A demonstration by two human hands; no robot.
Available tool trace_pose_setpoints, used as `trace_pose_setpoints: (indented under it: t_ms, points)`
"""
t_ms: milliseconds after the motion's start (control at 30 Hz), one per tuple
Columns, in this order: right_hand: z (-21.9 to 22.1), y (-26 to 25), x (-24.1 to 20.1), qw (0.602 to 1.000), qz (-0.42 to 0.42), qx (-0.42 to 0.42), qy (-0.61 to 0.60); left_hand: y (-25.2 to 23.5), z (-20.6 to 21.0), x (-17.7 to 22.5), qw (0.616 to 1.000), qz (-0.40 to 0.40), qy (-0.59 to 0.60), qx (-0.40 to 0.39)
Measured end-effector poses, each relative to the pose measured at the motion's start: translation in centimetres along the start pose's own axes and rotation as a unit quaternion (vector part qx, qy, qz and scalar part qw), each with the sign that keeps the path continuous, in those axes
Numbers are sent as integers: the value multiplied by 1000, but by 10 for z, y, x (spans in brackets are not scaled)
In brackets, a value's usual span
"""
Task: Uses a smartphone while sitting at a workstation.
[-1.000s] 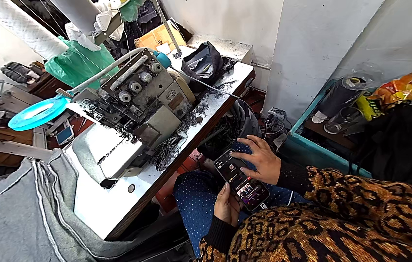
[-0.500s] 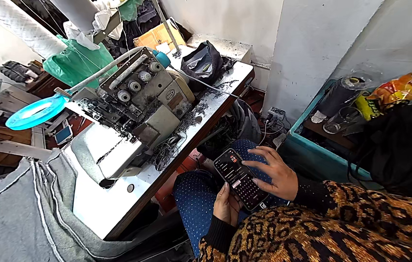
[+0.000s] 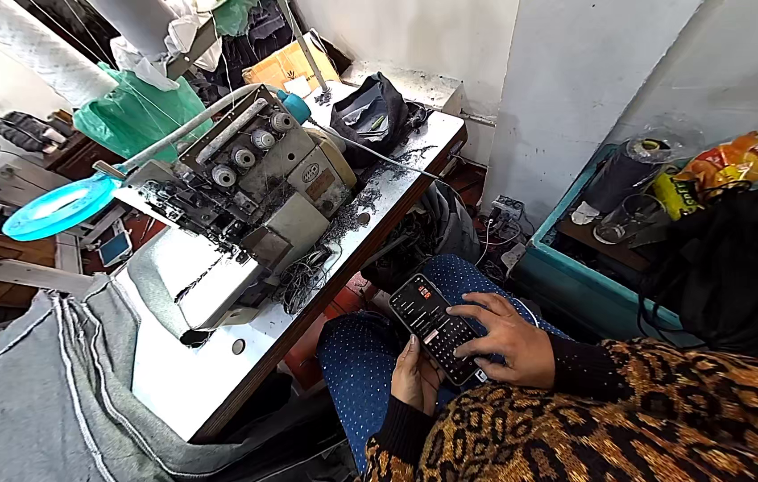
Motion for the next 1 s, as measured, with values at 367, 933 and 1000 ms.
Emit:
trace_pose_setpoints:
  t_ms: [367, 933, 1000]
  points:
    - [16, -6, -4, 994, -26, -102, -11, -2, 0, -1, 1000, -3, -1, -9]
    - [-19, 16, 9, 984, -23, 151, 89, 1, 2, 1, 1000, -1, -3, -9]
    - [-19, 22, 11, 985, -8, 142, 94, 0, 2, 1, 1000, -2, -3, -11]
Point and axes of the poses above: each hand's wrist, its own y-axis away from the middle knuckle, its own z-axis out of the palm, x = y × z, the point moved 9 cm from there along -y, towards the middle knuckle, and after that the axes turned 12 degrees about -z, right-handed, at the moved point
